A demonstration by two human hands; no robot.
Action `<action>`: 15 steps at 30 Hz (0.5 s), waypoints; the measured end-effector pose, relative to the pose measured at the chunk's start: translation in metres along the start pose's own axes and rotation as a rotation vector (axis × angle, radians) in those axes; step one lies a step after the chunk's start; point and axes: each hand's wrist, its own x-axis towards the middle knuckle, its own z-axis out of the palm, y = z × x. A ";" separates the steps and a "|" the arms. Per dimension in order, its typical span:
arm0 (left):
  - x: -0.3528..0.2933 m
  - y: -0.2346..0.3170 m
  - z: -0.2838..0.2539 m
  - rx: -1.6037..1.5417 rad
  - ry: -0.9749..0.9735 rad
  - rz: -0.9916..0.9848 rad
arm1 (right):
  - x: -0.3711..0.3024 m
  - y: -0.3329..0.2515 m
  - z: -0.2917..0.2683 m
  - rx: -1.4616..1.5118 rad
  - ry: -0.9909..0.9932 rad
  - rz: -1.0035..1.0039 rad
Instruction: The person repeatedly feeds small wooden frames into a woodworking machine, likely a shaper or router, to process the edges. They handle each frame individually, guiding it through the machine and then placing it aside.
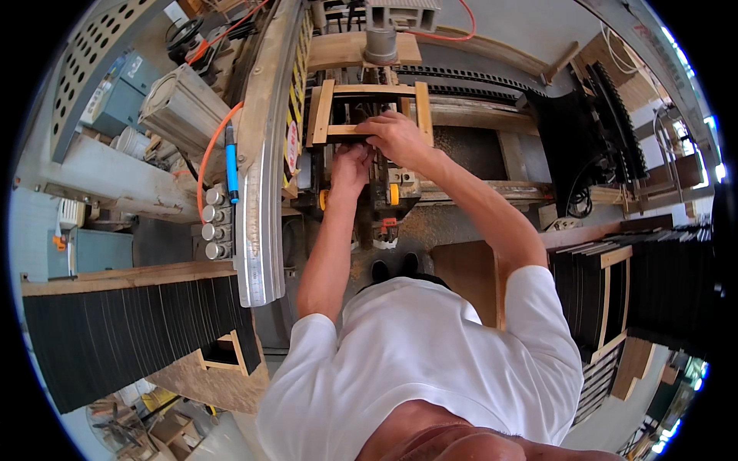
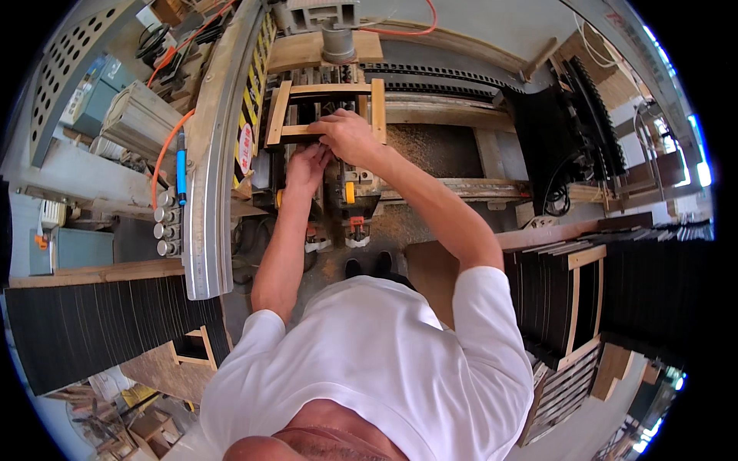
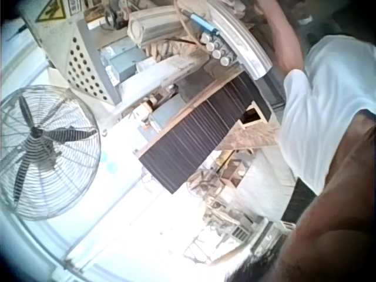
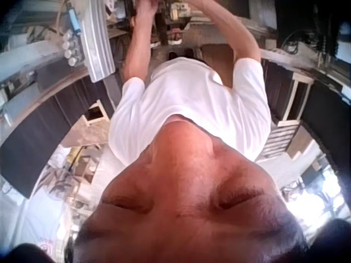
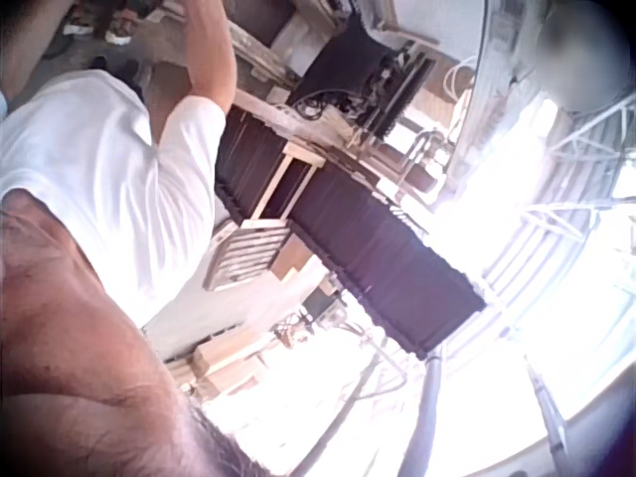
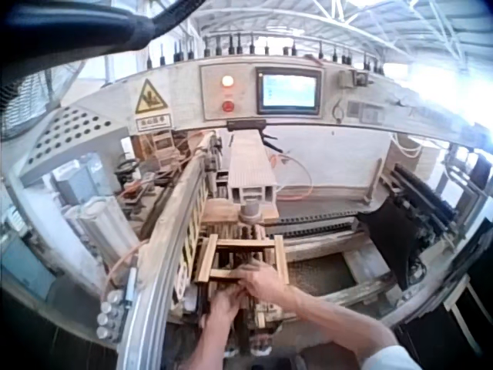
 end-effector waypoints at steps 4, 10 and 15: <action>0.004 0.005 -0.011 -0.008 -0.022 0.002 | 0.012 0.015 0.030 -0.052 -0.030 -0.042; 0.008 -0.005 -0.013 -0.108 -0.009 0.098 | 0.009 0.040 0.029 -0.034 -0.155 -0.035; -0.021 -0.012 0.005 -0.056 0.208 0.114 | 0.039 0.078 0.047 -0.044 -0.065 -0.048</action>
